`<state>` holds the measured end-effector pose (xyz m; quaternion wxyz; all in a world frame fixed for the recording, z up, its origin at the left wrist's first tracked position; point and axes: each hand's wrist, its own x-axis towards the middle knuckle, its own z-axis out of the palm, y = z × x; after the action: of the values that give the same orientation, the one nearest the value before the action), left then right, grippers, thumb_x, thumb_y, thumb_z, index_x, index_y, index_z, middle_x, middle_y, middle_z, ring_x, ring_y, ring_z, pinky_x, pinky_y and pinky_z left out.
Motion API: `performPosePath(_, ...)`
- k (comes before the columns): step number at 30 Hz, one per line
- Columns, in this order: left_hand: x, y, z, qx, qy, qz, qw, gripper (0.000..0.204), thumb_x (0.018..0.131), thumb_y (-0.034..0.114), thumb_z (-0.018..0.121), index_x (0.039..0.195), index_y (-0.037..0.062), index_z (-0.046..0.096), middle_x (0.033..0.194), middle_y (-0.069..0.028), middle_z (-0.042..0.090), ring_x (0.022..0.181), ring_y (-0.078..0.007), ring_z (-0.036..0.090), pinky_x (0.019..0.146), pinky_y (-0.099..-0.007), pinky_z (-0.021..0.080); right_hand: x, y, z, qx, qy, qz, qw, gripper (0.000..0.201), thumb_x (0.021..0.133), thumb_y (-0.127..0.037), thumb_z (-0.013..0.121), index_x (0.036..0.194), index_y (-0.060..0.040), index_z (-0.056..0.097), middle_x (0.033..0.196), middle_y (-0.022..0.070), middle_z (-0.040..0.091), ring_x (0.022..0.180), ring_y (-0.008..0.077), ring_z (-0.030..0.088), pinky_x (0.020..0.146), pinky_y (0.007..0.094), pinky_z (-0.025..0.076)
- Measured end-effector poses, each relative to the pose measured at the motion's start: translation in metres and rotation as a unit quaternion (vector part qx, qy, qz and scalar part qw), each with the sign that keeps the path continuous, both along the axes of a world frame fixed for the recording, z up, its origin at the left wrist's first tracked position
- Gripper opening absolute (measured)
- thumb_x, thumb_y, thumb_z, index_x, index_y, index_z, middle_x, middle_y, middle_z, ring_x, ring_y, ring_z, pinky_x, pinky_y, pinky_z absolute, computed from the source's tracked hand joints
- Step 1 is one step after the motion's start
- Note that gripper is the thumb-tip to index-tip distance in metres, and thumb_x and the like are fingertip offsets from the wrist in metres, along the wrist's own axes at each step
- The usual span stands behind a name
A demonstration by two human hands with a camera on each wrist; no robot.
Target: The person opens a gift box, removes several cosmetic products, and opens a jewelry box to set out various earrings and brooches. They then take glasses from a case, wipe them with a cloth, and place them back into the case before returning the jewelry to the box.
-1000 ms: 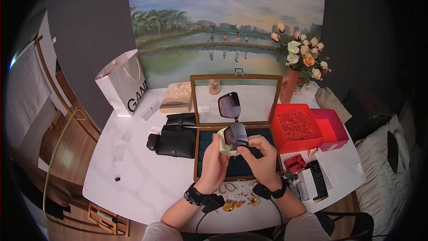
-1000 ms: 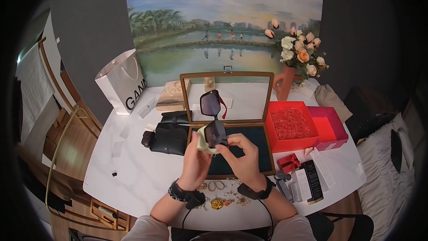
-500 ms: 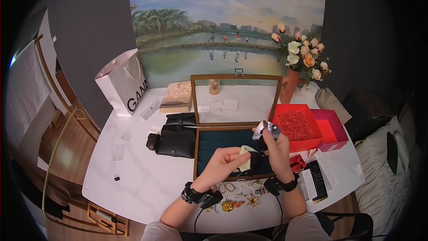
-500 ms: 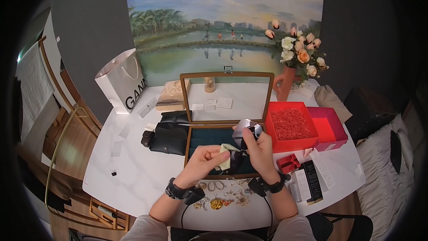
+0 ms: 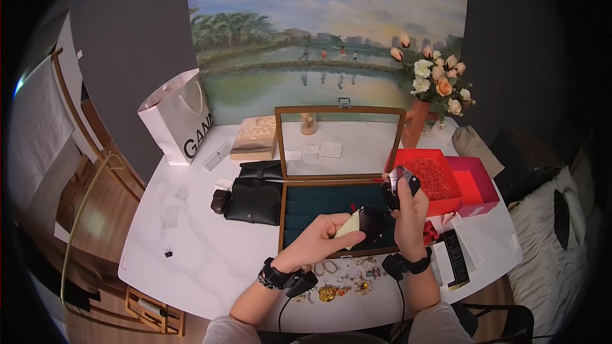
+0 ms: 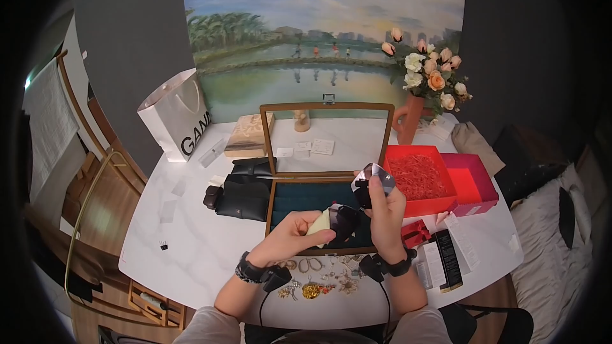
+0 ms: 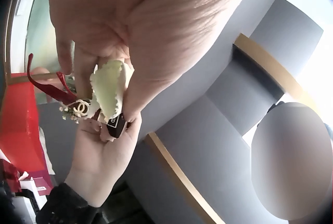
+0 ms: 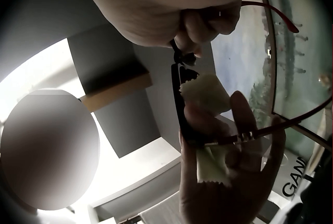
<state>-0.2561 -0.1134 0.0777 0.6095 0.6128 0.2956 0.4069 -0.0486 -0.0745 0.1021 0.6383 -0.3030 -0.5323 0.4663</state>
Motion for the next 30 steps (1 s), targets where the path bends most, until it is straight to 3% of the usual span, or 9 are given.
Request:
performPosePath(6, 0.003, -0.004, 0.010, -0.011, -0.020, 0.028, 0.999, 0.022, 0.104, 0.024, 0.070, 0.110, 0.0021, 0.071, 0.081, 0.0102, 0.059, 0.074, 0.0024, 0.047, 0.062, -0.0192, 0.038, -0.022, -0.007, -0.011, 0.027, 0.036, -0.012, 0.999, 0.033, 0.112, -0.025, 0.054, 0.120, 0.0022, 0.070, 0.103, 0.0018, 0.071, 0.086, 0.0043, 0.061, 0.072, 0.0202, 0.049)
performPosePath(10, 0.011, -0.001, -0.003, 0.004, -0.065, 0.058, 0.996, 0.023, 0.103, 0.023, 0.072, 0.113, 0.0024, 0.071, 0.083, 0.0082, 0.064, 0.077, 0.0012, 0.051, 0.067, -0.0192, 0.042, -0.031, -0.007, -0.020, 0.091, -0.075, -0.044, 0.992, 0.035, 0.111, -0.029, 0.054, 0.124, 0.0006, 0.068, 0.101, 0.0001, 0.069, 0.077, 0.0015, 0.058, 0.064, 0.0180, 0.045)
performPosePath(13, 0.020, -0.005, -0.007, 0.082, 0.018, 0.119, 0.989, 0.029, 0.102, 0.020, 0.073, 0.124, 0.0027, 0.068, 0.098, -0.0017, 0.071, 0.084, -0.0027, 0.057, 0.073, -0.0231, 0.048, -0.030, -0.003, -0.020, 0.053, -0.030, -0.072, 0.996, 0.035, 0.112, -0.030, 0.054, 0.125, -0.0010, 0.068, 0.100, -0.0007, 0.069, 0.076, 0.0002, 0.056, 0.060, 0.0170, 0.042)
performPosePath(15, 0.036, -0.015, 0.003, 0.203, -0.007, 0.256, 0.945, 0.042, 0.100, 0.014, 0.073, 0.139, 0.0035, 0.060, 0.118, -0.0139, 0.069, 0.095, -0.0125, 0.065, 0.082, -0.0272, 0.051, -0.025, 0.000, -0.020, 0.045, -0.023, -0.080, 0.996, 0.036, 0.112, -0.032, 0.053, 0.124, -0.0021, 0.068, 0.100, -0.0020, 0.069, 0.073, -0.0011, 0.055, 0.056, 0.0160, 0.038)
performPosePath(16, 0.030, -0.015, 0.004, 0.280, 0.096, 0.232, 0.926, 0.056, 0.098, 0.012, 0.072, 0.150, 0.0045, 0.051, 0.137, -0.0228, 0.059, 0.119, -0.0296, 0.063, 0.097, -0.0370, 0.050, -0.023, 0.001, -0.020, 0.013, 0.014, -0.071, 0.997, 0.036, 0.112, -0.033, 0.053, 0.124, -0.0024, 0.068, 0.100, -0.0025, 0.069, 0.072, -0.0013, 0.054, 0.055, 0.0159, 0.036)
performPosePath(17, 0.031, -0.014, 0.002, 0.280, 0.095, 0.232, 0.927, 0.056, 0.098, 0.012, 0.072, 0.150, 0.0045, 0.051, 0.137, -0.0228, 0.059, 0.119, -0.0296, 0.063, 0.097, -0.0370, 0.050, -0.023, 0.002, -0.020, -0.019, 0.051, -0.062, 0.997, 0.036, 0.112, -0.033, 0.053, 0.123, -0.0027, 0.068, 0.100, -0.0031, 0.069, 0.072, -0.0015, 0.054, 0.054, 0.0158, 0.035)
performPosePath(19, 0.035, -0.011, -0.004, 0.472, 0.278, 0.290, 0.784, 0.065, 0.095, 0.009, 0.070, 0.155, 0.0037, 0.045, 0.149, -0.0248, 0.051, 0.138, -0.0401, 0.051, 0.110, -0.0466, 0.042, -0.024, 0.004, -0.014, -0.039, 0.075, -0.066, 0.994, 0.031, 0.112, -0.028, 0.052, 0.121, -0.0013, 0.064, 0.109, 0.0007, 0.071, 0.076, 0.0028, 0.060, 0.061, 0.0191, 0.045)
performPosePath(23, 0.044, -0.022, -0.005, 0.490, 0.368, 0.275, 0.741, 0.064, 0.095, 0.012, 0.068, 0.154, 0.0042, 0.047, 0.156, -0.0247, 0.044, 0.147, -0.0436, 0.038, 0.115, -0.0511, 0.035, -0.022, 0.014, -0.025, -0.018, 0.132, -0.069, 0.989, 0.030, 0.112, -0.030, 0.052, 0.123, -0.0046, 0.065, 0.106, -0.0031, 0.069, 0.069, -0.0033, 0.049, 0.051, 0.0161, 0.033)
performPosePath(30, 0.034, -0.010, -0.009, 0.395, 0.157, 0.312, 0.850, 0.055, 0.099, 0.011, 0.067, 0.151, 0.0027, 0.051, 0.147, -0.0261, 0.054, 0.131, -0.0379, 0.057, 0.114, -0.0476, 0.039, -0.033, -0.002, -0.020, 0.041, 0.001, -0.121, 0.992, 0.034, 0.112, -0.032, 0.053, 0.124, -0.0048, 0.068, 0.097, -0.0055, 0.067, 0.072, -0.0033, 0.049, 0.052, 0.0160, 0.031)
